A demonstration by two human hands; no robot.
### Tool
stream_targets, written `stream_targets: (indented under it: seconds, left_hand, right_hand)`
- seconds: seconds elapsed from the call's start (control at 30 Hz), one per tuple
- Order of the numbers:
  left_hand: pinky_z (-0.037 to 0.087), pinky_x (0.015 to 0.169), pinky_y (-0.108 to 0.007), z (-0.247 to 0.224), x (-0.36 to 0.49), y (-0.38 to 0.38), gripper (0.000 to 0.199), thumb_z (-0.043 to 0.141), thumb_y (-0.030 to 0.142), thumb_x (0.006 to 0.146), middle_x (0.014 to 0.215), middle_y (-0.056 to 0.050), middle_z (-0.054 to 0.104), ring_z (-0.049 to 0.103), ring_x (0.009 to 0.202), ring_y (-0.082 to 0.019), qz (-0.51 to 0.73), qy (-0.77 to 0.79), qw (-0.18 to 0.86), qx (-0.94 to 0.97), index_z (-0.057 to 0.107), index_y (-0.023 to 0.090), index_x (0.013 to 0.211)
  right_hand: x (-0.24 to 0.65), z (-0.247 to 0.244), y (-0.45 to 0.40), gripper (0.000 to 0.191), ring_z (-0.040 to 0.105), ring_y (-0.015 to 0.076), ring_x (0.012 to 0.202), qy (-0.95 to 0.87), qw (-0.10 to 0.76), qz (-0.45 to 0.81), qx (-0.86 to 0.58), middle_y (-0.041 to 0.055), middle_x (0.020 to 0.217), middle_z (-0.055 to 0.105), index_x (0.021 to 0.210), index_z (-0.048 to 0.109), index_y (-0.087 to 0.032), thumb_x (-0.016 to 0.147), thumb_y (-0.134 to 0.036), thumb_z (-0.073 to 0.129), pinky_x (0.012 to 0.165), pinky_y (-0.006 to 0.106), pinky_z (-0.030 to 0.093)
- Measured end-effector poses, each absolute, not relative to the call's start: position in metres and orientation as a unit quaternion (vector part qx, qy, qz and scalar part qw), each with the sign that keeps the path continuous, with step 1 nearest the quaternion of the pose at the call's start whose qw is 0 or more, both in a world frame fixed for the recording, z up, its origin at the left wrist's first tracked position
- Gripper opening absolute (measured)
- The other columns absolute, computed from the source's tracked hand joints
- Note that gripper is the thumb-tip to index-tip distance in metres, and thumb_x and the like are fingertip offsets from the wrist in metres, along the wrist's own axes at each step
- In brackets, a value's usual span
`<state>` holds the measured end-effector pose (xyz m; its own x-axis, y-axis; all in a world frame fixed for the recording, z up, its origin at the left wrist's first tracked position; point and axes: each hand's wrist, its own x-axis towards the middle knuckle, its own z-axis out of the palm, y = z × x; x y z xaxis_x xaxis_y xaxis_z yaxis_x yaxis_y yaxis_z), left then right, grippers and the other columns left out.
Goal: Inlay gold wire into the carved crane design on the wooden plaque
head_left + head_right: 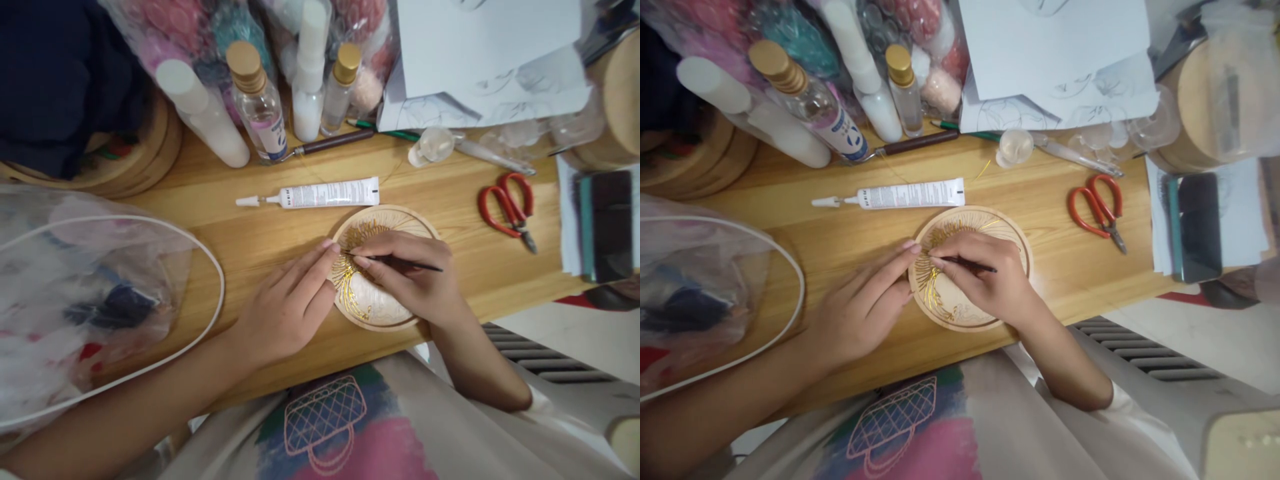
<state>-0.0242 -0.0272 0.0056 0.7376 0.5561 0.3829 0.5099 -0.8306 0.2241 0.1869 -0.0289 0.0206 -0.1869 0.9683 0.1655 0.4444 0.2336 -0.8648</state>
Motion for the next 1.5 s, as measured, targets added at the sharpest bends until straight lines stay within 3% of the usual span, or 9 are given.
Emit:
stream_targets:
  seconds: [0.2,0.43,0.73,1.5]
  left_hand:
    - [0.056,0.098,-0.034,0.006,-0.0241,-0.0272,0.013,0.05,0.011,0.094,0.124,-0.014,0.067,0.062,0.12,-0.025,0.22,0.287,0.049,0.931,0.062,0.012,0.09]
    - [0.051,0.105,-0.037,0.0027,-0.0281,-0.0286,0.015,0.048,0.012,0.093,0.134,-0.014,0.061,0.054,0.13,-0.024,0.21,0.287,0.086,0.931,0.063,0.013,0.099]
    - [0.059,0.088,-0.034,0.0071,-0.0226,-0.026,0.017,0.046,0.011,0.096,0.122,-0.013,0.068,0.064,0.118,-0.026,0.215,0.279,0.042,0.935,0.061,0.013,0.088]
    - [0.055,0.089,-0.035,0.0093,-0.0229,-0.0274,0.017,0.046,0.013,0.096,0.133,-0.01,0.063,0.06,0.122,-0.027,0.174,0.273,0.025,0.946,0.06,0.014,0.086]
  right_hand:
    - [0.1875,0.0203,-0.0287,0.007,0.071,0.0134,0.076,-0.691,0.379,0.347,-0.509,0.0032,0.083,0.076,0.088,0.073,-0.019,0.084,-0.016,0.069,0.071,0.025,0.058]
    - [0.1877,0.0213,-0.0293,0.007,0.071,0.0141,0.075,-0.69,0.369,0.349,-0.515,0.0025,0.083,0.076,0.088,0.073,-0.021,0.085,-0.018,0.068,0.072,0.026,0.059]
    - [0.1884,0.0204,-0.029,0.007,0.071,0.0138,0.074,-0.698,0.374,0.341,-0.507,0.0029,0.082,0.076,0.087,0.073,-0.02,0.084,-0.016,0.069,0.071,0.025,0.058]
    - [0.1879,0.0199,-0.0327,0.004,0.069,0.0127,0.071,-0.58,0.438,0.329,-0.603,-0.0015,0.08,0.075,0.084,0.072,-0.023,0.081,-0.02,0.072,0.069,0.026,0.056]
